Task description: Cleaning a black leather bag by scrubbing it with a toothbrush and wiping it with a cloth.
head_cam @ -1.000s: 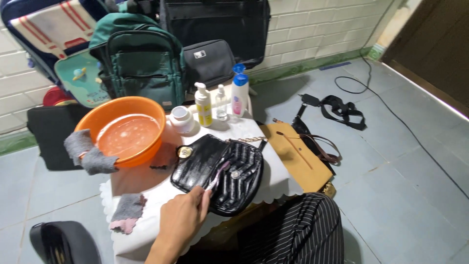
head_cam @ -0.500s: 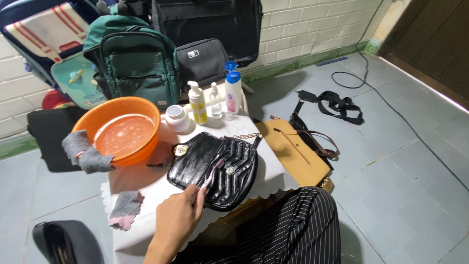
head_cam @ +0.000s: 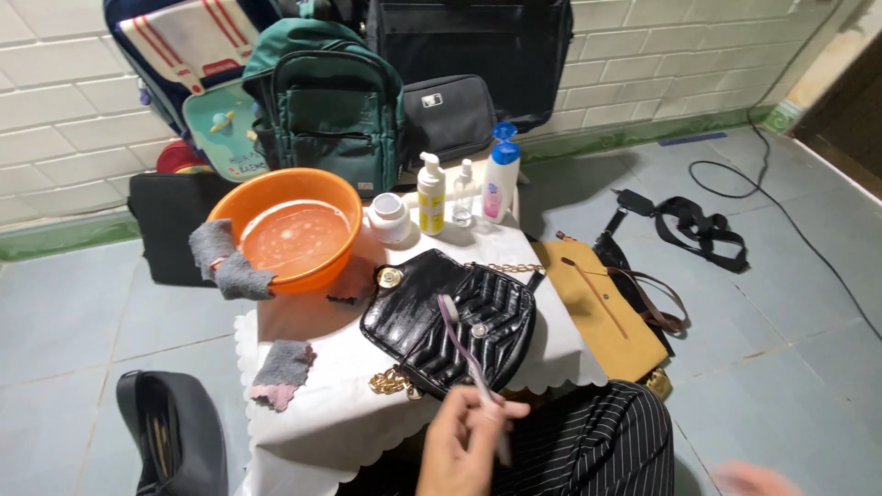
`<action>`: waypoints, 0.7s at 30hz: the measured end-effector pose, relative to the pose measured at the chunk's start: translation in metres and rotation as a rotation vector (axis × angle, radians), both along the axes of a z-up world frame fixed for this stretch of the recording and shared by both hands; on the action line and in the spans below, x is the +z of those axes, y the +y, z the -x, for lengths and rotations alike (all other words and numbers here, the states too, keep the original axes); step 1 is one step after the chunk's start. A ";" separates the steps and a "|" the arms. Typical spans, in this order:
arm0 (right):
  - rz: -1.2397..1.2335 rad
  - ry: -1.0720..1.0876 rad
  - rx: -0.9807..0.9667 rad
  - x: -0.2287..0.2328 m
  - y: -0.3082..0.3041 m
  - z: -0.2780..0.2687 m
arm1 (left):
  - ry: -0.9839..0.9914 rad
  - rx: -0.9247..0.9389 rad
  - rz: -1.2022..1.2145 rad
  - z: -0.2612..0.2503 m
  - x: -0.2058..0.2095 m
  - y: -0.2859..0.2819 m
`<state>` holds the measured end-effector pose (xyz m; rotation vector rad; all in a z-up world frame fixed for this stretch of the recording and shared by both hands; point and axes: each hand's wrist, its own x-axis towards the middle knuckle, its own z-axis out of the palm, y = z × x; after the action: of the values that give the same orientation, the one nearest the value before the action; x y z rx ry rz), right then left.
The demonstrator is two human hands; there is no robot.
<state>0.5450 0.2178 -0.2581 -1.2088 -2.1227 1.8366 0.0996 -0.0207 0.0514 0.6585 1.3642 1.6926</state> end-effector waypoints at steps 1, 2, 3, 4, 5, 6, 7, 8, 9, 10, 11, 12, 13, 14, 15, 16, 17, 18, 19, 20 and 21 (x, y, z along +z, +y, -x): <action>-0.002 -0.027 0.028 0.050 -0.008 0.068 | -0.002 0.000 -0.040 -0.008 -0.005 0.001; -0.001 -0.055 0.056 0.111 -0.038 0.127 | -0.004 0.000 -0.078 -0.017 -0.010 0.001; 0.002 -0.057 0.067 0.145 -0.080 0.199 | -0.006 0.011 -0.074 -0.022 -0.021 0.000; -0.464 0.065 -0.182 0.191 -0.133 0.259 | -0.106 -0.013 -0.108 -0.025 -0.033 -0.001; -0.918 0.184 -0.453 0.246 -0.192 0.306 | -0.207 -0.036 -0.143 -0.029 -0.045 -0.001; -0.914 0.185 -0.447 0.261 -0.197 0.320 | -0.208 -0.030 -0.140 -0.027 -0.058 -0.003; -0.941 0.195 -0.536 0.276 -0.202 0.335 | -0.120 0.017 -0.096 -0.024 -0.071 -0.005; -0.969 0.206 -0.624 0.292 -0.206 0.349 | -0.033 0.065 -0.053 -0.023 -0.084 -0.004; -0.968 0.208 -0.617 0.296 -0.196 0.346 | -0.034 0.072 -0.052 -0.016 -0.073 -0.003; -0.994 0.215 -0.451 0.299 -0.188 0.342 | 0.107 0.081 0.014 -0.010 -0.063 -0.004; -1.016 0.223 -0.285 0.303 -0.180 0.338 | 0.248 0.090 0.081 -0.005 -0.053 -0.005; -1.013 0.225 -0.281 0.321 -0.169 0.339 | 0.248 0.094 0.085 0.007 -0.036 -0.007; -0.959 0.224 -0.202 0.340 -0.157 0.339 | 0.568 0.125 -0.024 0.019 -0.019 -0.008; -0.907 0.220 -0.127 0.359 -0.145 0.339 | 0.886 0.153 -0.135 0.030 -0.002 -0.008; -0.906 0.220 -0.127 0.349 -0.123 0.335 | 0.886 0.152 -0.134 0.039 0.000 -0.007; -1.002 0.049 -0.156 0.338 -0.102 0.330 | 1.000 0.215 -0.014 0.048 0.002 -0.007; -1.093 -0.124 -0.184 0.327 -0.081 0.325 | 1.113 0.279 0.108 0.057 0.004 -0.006; -1.091 -0.125 -0.187 0.325 -0.078 0.322 | 1.114 0.276 0.108 0.068 -0.001 -0.005; -0.944 0.013 -0.029 0.324 -0.075 0.320 | 1.185 0.235 0.087 0.079 -0.006 -0.004; -0.795 0.153 0.129 0.323 -0.071 0.318 | 1.255 0.198 0.065 0.091 -0.010 -0.002; -0.796 0.155 0.130 0.326 -0.070 0.320 | 1.257 0.200 0.066 0.098 -0.007 0.001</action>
<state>0.2251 0.1479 0.0682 -0.7149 -2.4803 0.8766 0.0011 -0.0201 0.0441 1.7494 2.3486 1.3235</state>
